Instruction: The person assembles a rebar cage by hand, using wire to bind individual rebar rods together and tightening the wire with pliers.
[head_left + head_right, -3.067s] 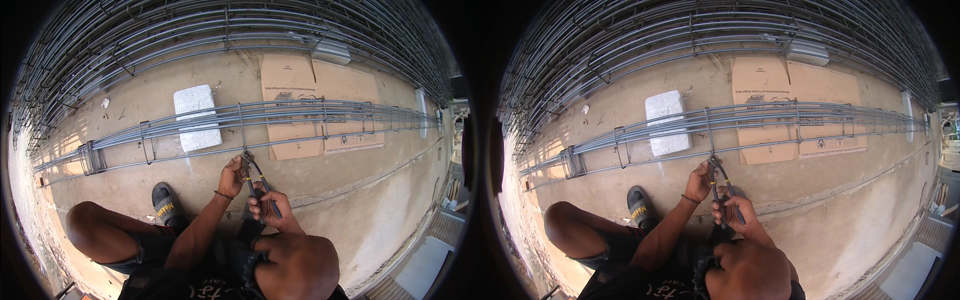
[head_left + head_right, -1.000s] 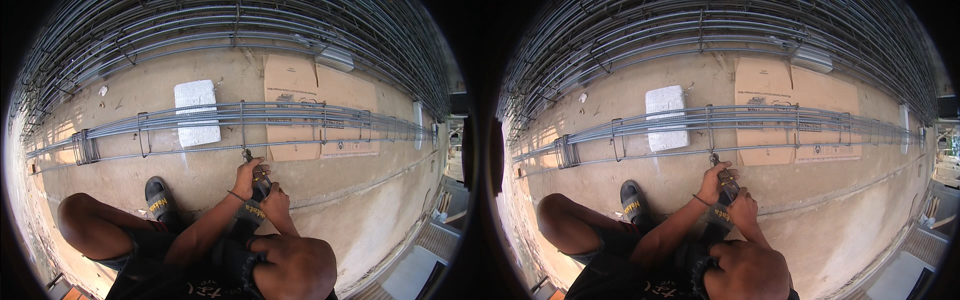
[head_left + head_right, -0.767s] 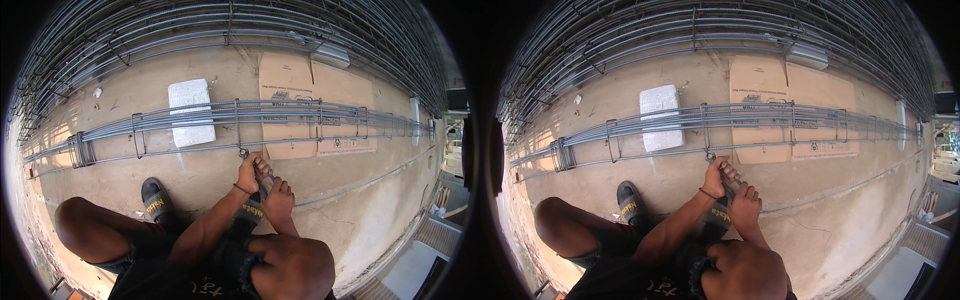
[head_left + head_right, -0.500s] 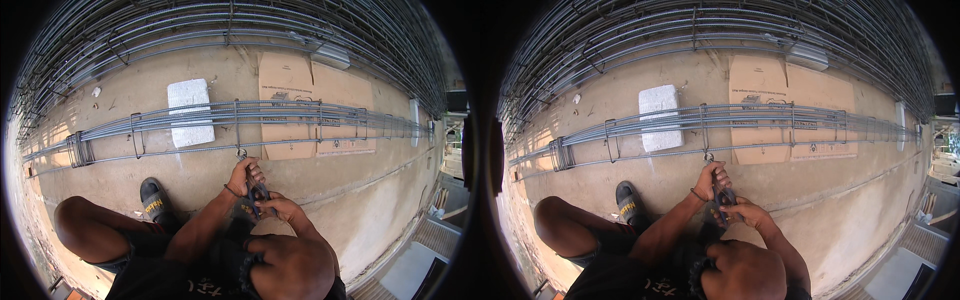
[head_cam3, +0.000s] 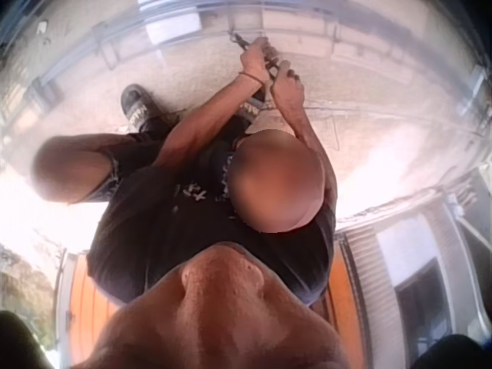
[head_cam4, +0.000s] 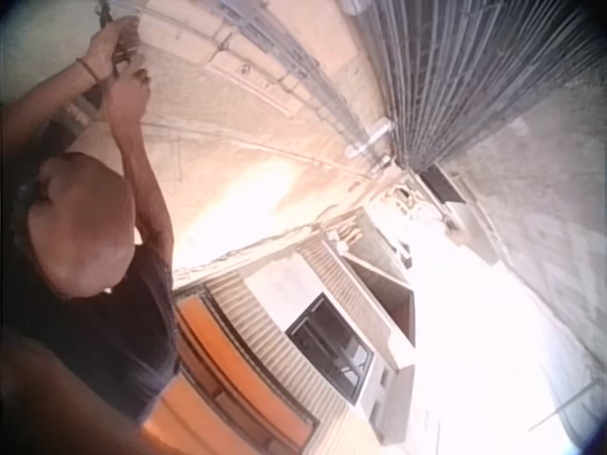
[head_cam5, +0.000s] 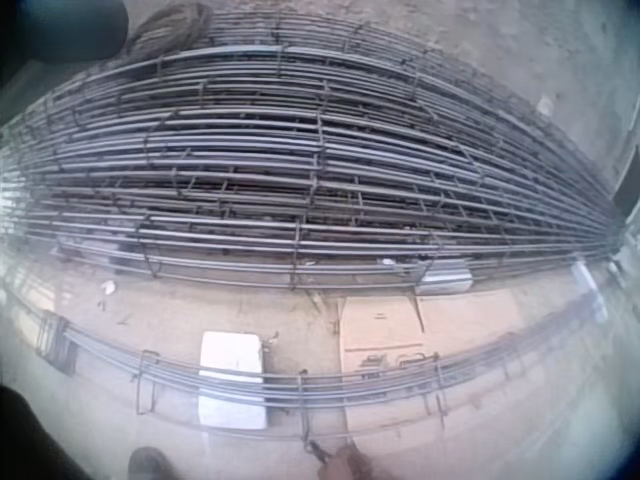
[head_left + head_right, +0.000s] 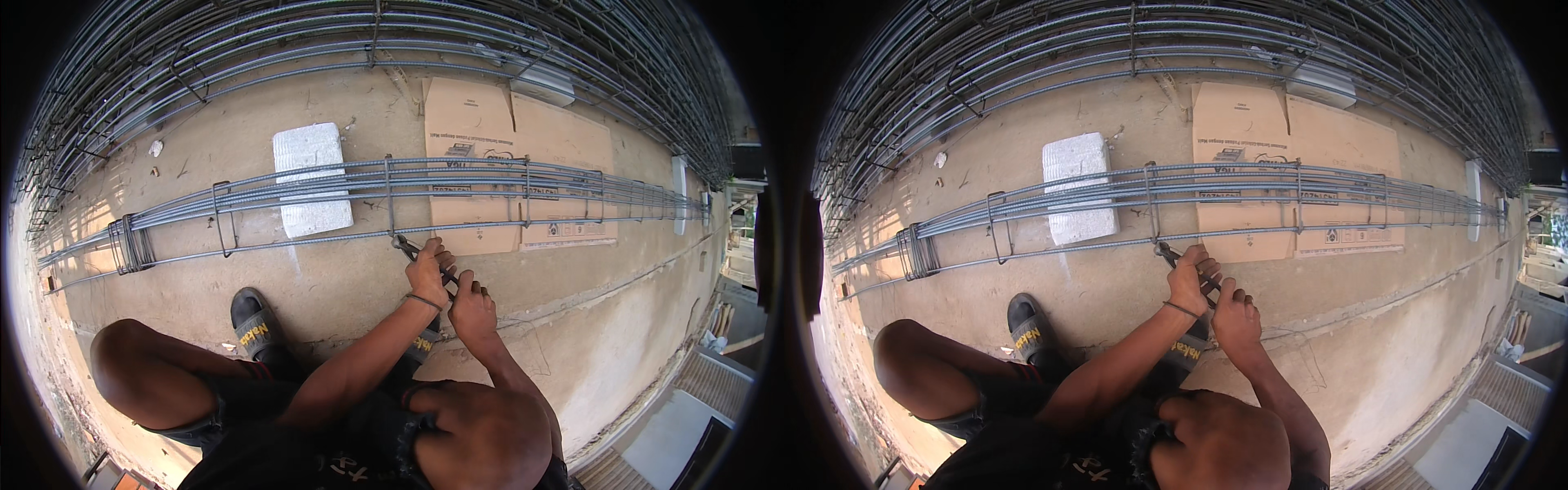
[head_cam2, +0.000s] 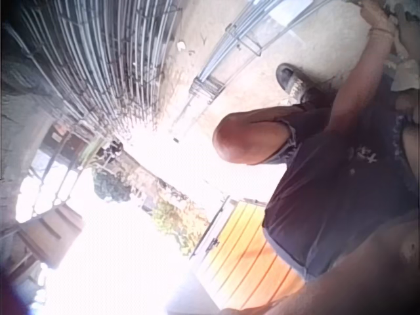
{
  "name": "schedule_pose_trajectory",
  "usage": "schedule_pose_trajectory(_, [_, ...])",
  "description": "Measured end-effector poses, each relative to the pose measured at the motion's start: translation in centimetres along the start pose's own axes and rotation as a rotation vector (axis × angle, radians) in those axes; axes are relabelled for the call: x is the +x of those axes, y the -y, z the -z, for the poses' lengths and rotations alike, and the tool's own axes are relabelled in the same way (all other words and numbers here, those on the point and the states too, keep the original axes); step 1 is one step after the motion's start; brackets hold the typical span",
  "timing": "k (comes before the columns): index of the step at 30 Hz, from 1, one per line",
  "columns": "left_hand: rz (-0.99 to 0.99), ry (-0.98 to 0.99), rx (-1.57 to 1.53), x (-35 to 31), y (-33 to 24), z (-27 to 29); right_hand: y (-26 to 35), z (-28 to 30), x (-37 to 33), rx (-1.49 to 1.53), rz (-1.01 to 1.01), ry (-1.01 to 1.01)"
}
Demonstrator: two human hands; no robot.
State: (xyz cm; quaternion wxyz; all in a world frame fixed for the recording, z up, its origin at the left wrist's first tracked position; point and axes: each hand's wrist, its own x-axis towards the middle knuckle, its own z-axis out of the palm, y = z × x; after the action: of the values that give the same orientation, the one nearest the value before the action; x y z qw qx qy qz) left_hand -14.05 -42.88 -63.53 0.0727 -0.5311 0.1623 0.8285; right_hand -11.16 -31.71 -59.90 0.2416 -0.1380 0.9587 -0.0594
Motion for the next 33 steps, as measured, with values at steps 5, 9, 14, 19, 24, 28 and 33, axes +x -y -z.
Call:
schedule_pose_trajectory(5, [0.012, -0.032, -0.288, 1.7, -0.2, -2.2, -2.6, 1.5, 4.2, -0.354, 0.278, -0.278])
schedule_pose_trajectory(9, [0.017, -0.001, -0.352, 2.2, 0.2, -2.7, -3.7, 1.4, 5.4, -0.389, 0.345, -0.273])
schedule_pose_trajectory(14, [0.006, 0.026, -0.366, 2.4, 0.8, -2.5, -4.2, 0.9, 5.3, -0.359, 0.369, -0.29])
schedule_pose_trajectory(19, [0.002, 0.125, -0.173, 0.5, 0.0, 1.6, -0.1, 4.9, 1.1, 0.058, 0.229, 0.19])
schedule_pose_trajectory(24, [0.246, 0.423, -0.145, -0.5, -2.0, 4.5, -0.5, 3.1, -0.1, 1.281, -0.24, 0.976])
schedule_pose_trajectory(28, [0.34, 0.502, -0.066, -0.3, -2.8, 6.2, 0.5, -0.4, -1.9, 1.841, -0.482, 1.07])
schedule_pose_trajectory(33, [0.183, 0.246, -0.055, -1.9, -2.5, 4.4, 2.0, -2.8, -2.1, 0.498, 0.013, 0.193])
